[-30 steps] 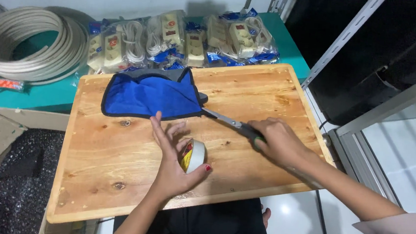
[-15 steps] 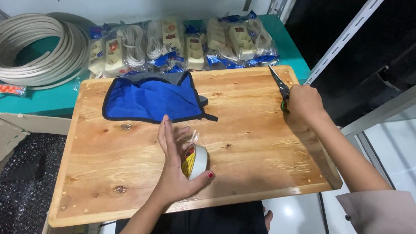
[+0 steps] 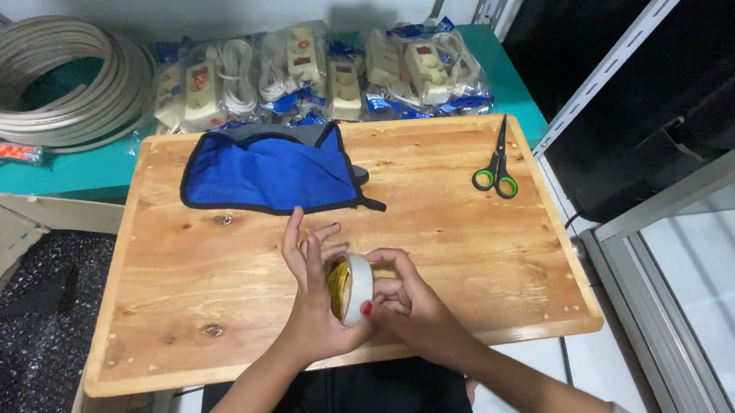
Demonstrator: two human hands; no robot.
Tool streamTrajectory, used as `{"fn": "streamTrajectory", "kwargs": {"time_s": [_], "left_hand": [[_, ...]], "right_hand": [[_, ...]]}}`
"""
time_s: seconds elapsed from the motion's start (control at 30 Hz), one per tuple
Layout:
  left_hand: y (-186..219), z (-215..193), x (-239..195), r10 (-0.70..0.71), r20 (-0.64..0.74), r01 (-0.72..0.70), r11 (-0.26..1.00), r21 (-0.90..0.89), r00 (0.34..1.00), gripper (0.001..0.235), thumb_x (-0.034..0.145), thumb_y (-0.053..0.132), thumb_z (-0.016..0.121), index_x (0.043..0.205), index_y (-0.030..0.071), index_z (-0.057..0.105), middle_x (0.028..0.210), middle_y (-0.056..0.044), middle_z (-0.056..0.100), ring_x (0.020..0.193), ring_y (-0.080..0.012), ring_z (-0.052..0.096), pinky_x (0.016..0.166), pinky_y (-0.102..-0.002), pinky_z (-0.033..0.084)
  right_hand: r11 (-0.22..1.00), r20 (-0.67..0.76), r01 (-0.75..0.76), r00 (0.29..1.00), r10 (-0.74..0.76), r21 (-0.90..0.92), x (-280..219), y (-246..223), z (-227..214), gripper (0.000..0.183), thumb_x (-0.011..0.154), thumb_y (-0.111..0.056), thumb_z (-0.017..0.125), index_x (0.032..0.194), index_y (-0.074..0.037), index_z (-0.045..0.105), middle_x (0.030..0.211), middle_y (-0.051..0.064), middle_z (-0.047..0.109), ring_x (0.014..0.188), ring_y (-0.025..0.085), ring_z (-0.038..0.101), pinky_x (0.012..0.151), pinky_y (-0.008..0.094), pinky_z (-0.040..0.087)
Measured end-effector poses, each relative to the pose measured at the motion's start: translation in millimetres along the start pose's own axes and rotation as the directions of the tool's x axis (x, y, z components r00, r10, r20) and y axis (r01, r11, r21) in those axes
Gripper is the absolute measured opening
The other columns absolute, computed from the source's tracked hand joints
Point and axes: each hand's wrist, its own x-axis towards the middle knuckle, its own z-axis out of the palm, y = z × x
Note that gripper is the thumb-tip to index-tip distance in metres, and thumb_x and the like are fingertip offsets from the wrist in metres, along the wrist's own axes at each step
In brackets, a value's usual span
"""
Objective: Cleaning a power strip with a cloth and preparing it for packaging using tape and scissors.
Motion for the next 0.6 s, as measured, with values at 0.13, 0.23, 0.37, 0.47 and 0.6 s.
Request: {"fn": "streamTrajectory", "kwargs": {"time_s": [0.13, 0.23, 0.37, 0.47, 0.6], "left_hand": [[3, -2, 0, 0.006, -0.003, -0.006, 1.000, 0.018, 1.000, 0.127, 0.081, 0.029, 0.085, 0.164, 0.040, -0.011, 0.163, -0.029, -0.014, 0.145, -0.0503, 0.041, 0.113, -0.051, 0.048], [4, -7, 3, 0.008, -0.042, -0.012, 0.995, -0.099, 0.999, 0.141, 0.068, 0.039, 0.092, 0.163, 0.042, -0.012, 0.162, -0.030, -0.029, 0.155, -0.0488, 0.025, 0.120, -0.056, 0.042], [2, -6, -2, -0.041, -0.169, -0.001, 0.971, -0.239, 0.985, 0.074, 0.095, 0.066, 0.060, 0.154, 0.032, 0.033, 0.168, -0.020, -0.004, 0.159, -0.0389, 0.023, 0.125, -0.055, 0.037], [-3, -6, -6, -0.078, -0.200, 0.043, 0.984, -0.172, 0.977, 0.063, 0.102, 0.076, 0.047, 0.134, 0.024, 0.061, 0.167, -0.020, 0.012, 0.157, -0.0423, 0.027, 0.125, -0.059, 0.036], [-5, -9, -7, -0.035, -0.227, 0.011, 0.994, -0.104, 0.973, 0.063, 0.107, 0.068, 0.040, 0.121, 0.015, 0.072, 0.166, -0.020, 0.019, 0.156, -0.0423, 0.030, 0.127, -0.058, 0.032]], "right_hand": [[0.943, -0.027, 0.064, 0.998, -0.059, 0.328, 10, 15, -8, 0.045, 0.091, -0.010, 0.071, 0.127, -0.012, 0.043, 0.102, 0.019, 0.074, 0.086, 0.021, 0.073, 0.075, 0.031, 0.059], [0.928, -0.038, 0.239, 0.970, -0.238, 0.287, 11, 2, -29, 0.040, 0.095, -0.007, 0.067, 0.128, -0.011, 0.045, 0.103, 0.014, 0.071, 0.084, 0.019, 0.071, 0.067, 0.029, 0.057], [0.792, -0.502, 0.283, 0.647, -0.574, -0.542, 33, -13, -100, 0.034, 0.089, 0.000, 0.048, 0.121, -0.012, 0.047, 0.100, 0.020, 0.059, 0.093, 0.034, 0.068, 0.064, 0.034, 0.039], [0.133, -0.169, -0.104, 0.576, -0.800, -0.986, 61, -36, -136, 0.027, 0.087, -0.011, 0.054, 0.112, -0.004, 0.057, 0.100, 0.015, 0.062, 0.095, 0.030, 0.057, 0.087, 0.048, 0.036], [-0.424, 0.113, -0.312, 0.679, -0.725, -0.850, 97, -20, -200, 0.021, 0.093, -0.025, 0.063, 0.109, -0.014, 0.058, 0.103, 0.005, 0.073, 0.104, 0.027, 0.062, 0.094, 0.048, 0.037]]}}
